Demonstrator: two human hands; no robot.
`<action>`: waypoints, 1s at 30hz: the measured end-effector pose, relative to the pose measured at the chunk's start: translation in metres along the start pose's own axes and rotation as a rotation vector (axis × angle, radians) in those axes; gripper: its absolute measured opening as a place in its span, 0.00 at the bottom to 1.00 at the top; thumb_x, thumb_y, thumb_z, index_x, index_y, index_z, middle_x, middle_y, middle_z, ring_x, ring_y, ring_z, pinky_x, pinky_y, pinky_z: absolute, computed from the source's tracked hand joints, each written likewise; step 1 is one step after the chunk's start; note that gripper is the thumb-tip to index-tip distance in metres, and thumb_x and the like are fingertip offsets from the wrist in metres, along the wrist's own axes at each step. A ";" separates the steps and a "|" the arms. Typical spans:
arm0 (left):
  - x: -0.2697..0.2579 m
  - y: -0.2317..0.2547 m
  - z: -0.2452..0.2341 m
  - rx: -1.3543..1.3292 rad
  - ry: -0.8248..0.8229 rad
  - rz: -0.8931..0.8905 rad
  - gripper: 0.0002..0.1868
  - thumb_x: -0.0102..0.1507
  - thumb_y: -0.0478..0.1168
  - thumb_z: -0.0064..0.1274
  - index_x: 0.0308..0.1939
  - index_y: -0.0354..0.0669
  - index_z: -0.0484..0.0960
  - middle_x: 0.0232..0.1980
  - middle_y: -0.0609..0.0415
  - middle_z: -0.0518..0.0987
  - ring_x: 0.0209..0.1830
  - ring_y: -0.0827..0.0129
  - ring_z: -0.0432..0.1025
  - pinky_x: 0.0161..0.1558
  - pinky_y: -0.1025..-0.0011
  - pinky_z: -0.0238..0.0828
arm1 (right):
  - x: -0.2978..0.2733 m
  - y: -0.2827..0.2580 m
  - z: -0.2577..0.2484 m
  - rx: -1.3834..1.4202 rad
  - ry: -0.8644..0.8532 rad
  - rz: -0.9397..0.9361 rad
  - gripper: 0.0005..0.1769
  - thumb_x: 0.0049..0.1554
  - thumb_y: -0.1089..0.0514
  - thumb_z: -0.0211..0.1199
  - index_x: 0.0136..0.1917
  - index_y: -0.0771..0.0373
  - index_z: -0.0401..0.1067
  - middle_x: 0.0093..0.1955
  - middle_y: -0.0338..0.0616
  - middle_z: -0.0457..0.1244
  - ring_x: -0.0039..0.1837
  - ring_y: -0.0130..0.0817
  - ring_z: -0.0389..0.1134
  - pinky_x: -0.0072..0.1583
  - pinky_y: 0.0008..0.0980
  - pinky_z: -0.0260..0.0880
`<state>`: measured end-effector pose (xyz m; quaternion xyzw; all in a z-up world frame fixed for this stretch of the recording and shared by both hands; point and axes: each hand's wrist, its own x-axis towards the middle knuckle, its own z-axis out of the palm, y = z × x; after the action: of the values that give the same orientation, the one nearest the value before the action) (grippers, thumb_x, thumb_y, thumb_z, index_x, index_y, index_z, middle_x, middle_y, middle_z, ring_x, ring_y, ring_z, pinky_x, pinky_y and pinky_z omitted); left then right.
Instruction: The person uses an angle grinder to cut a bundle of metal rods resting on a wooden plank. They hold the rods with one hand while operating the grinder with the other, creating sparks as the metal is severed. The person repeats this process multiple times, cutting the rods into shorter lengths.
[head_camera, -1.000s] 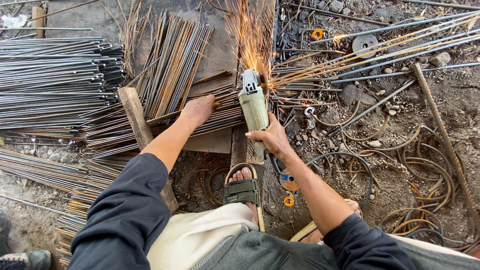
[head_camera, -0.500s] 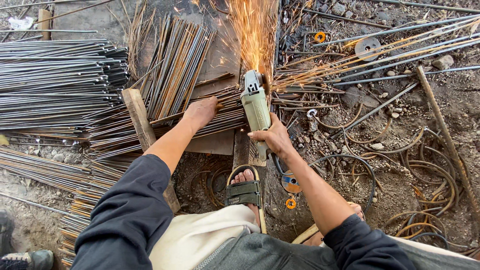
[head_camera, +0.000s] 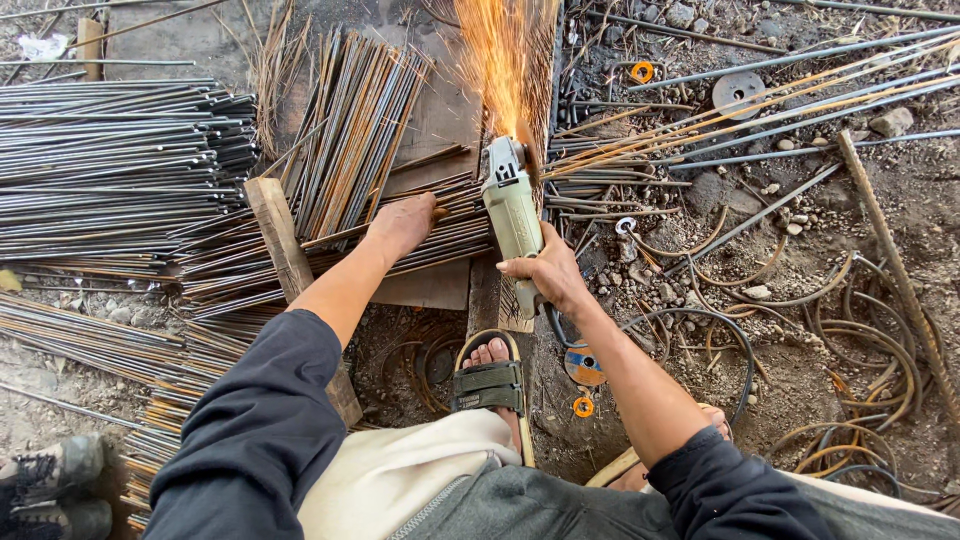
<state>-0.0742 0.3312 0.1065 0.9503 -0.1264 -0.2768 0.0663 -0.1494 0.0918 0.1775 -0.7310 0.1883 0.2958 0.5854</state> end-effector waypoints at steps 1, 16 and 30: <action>0.005 -0.006 0.008 0.001 0.000 0.002 0.10 0.60 0.41 0.36 0.42 0.41 0.68 0.39 0.38 0.78 0.43 0.43 0.74 0.45 0.50 0.70 | -0.004 0.000 -0.001 0.001 0.002 0.000 0.55 0.29 0.42 0.74 0.68 0.56 0.58 0.52 0.57 0.63 0.60 0.55 0.63 0.61 0.42 0.58; 0.020 -0.019 0.029 -0.014 0.018 -0.028 0.14 0.65 0.49 0.36 0.42 0.44 0.69 0.38 0.39 0.78 0.44 0.44 0.74 0.45 0.50 0.70 | -0.008 -0.003 -0.002 -0.004 -0.013 0.032 0.55 0.30 0.43 0.73 0.69 0.53 0.57 0.54 0.59 0.63 0.60 0.56 0.63 0.59 0.43 0.61; 0.020 -0.019 0.027 -0.008 -0.005 -0.009 0.10 0.62 0.44 0.38 0.42 0.42 0.68 0.39 0.40 0.78 0.44 0.44 0.74 0.45 0.50 0.70 | -0.010 -0.017 -0.002 -0.040 0.013 0.030 0.57 0.28 0.43 0.74 0.70 0.53 0.56 0.56 0.61 0.62 0.62 0.58 0.62 0.61 0.46 0.60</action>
<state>-0.0687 0.3421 0.0701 0.9499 -0.1213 -0.2798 0.0684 -0.1462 0.0929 0.1971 -0.7416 0.1972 0.3037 0.5648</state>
